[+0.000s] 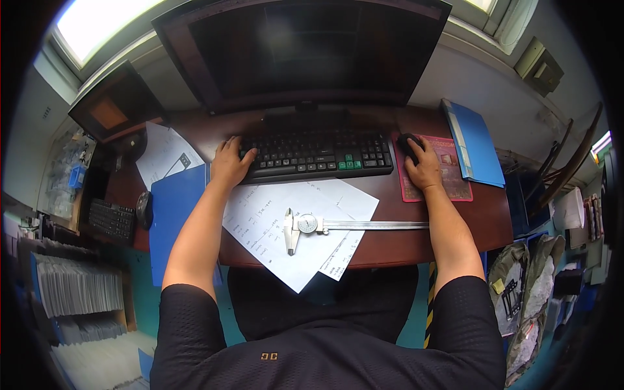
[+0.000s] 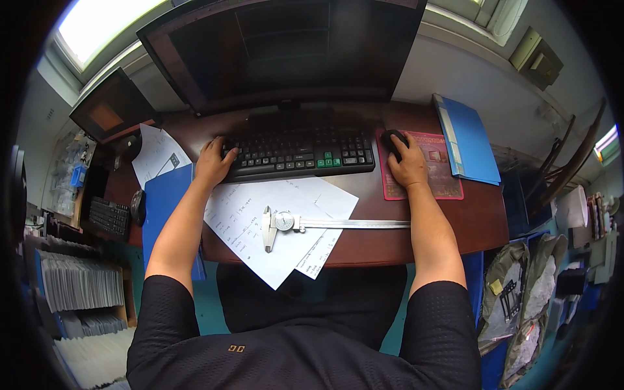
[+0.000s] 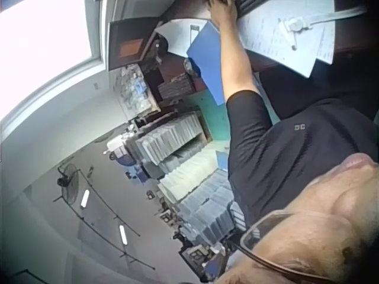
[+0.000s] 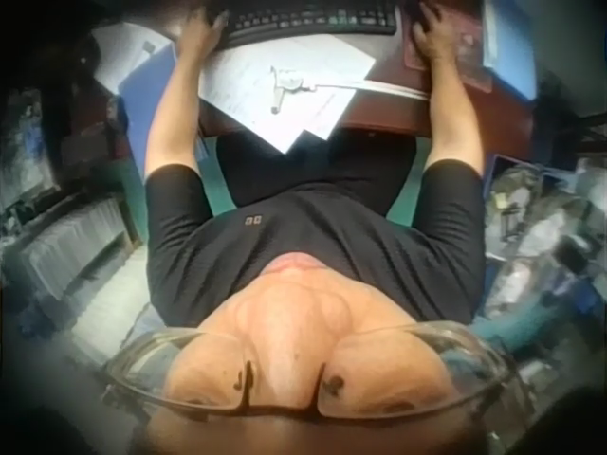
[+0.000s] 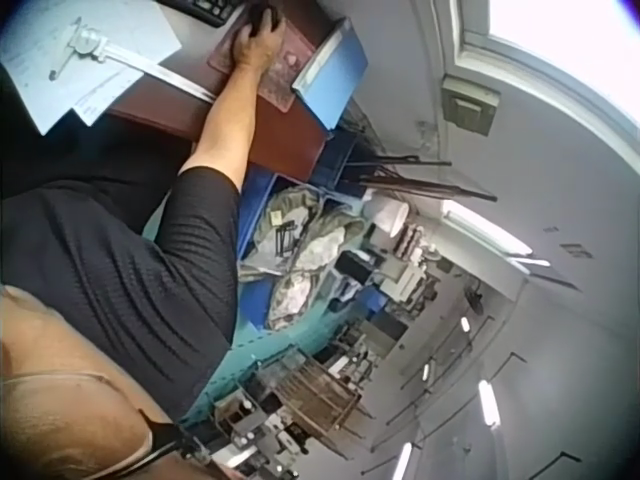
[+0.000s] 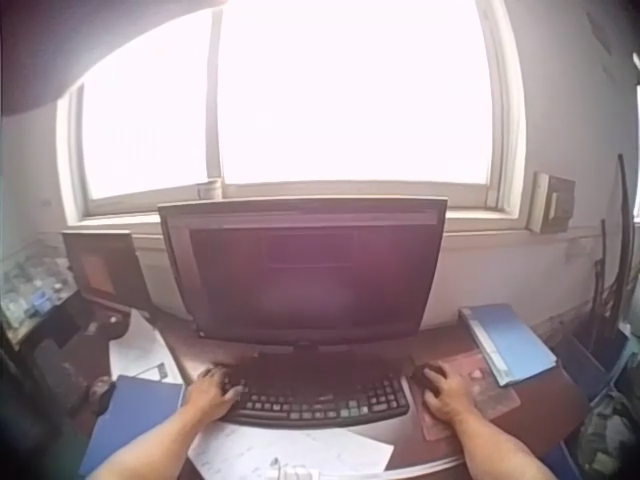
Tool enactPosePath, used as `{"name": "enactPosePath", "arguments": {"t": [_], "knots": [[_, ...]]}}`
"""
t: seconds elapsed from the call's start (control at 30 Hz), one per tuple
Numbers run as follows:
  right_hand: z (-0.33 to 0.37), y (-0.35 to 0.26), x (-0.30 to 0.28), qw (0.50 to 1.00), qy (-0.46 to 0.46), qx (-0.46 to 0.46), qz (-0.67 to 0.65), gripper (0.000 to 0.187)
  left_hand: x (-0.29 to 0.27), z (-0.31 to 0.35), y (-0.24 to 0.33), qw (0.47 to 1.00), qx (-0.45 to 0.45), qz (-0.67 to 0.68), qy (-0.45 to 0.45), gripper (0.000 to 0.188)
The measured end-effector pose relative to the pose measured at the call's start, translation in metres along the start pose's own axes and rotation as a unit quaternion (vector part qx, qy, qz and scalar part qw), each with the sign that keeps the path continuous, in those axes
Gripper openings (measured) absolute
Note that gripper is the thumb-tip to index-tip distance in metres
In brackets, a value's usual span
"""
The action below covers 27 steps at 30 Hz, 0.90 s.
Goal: The person picks up a screen frame and measures its dimensions with a caliper before setting it down to type on a keyboard. They then measure a second frame, place it in a bin, and return to using the computer.
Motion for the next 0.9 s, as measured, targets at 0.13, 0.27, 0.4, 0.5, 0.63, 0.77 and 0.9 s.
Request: {"name": "enactPosePath", "arguments": {"t": [0.13,0.27,0.4,0.5,0.63,0.77,0.9], "knots": [[0.0002,0.0002,-0.0019,1.0,0.002,0.008,-0.006,0.052,-0.0019,0.0,0.0025,1.0,0.014,0.021,-0.015,0.069],[0.0001,-0.0003,-0.0015,1.0,-0.002,0.007,0.006,0.054,-0.0004,0.0024,0.0022,0.999,0.012,-0.001,-0.034,0.069],[0.0,-0.0017,-0.0037,1.0,0.001,0.009,0.005,0.056,-0.0015,0.0053,0.0023,0.999,0.0,-0.002,-0.045,0.068],[0.0,-0.0025,-0.0023,1.0,-0.005,0.015,0.01,0.056,-0.0022,0.0063,0.0015,0.999,-0.003,0.003,-0.05,0.069],[-0.0002,0.0006,-0.0006,1.0,-0.008,0.017,0.014,0.056,-0.0011,0.0063,0.0018,0.998,-0.01,0.007,-0.058,0.069],[-0.0004,0.0007,-0.0003,1.0,-0.005,0.017,0.014,0.055,0.0002,0.0067,0.0023,0.998,-0.012,0.001,-0.063,0.068],[-0.0012,-0.0015,-0.0003,1.0,-0.011,0.026,0.006,0.055,0.0004,0.0066,0.0002,0.998,-0.015,0.004,-0.062,0.068]]}}
Point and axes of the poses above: each hand's wrist, its own z-axis away from the middle knuckle, its own x-axis out of the palm, y = z × x, the point moved 10 cm from there along -z, towards the middle knuckle, and after that the axes turned 5 degrees about y, right-handed, at the moved point
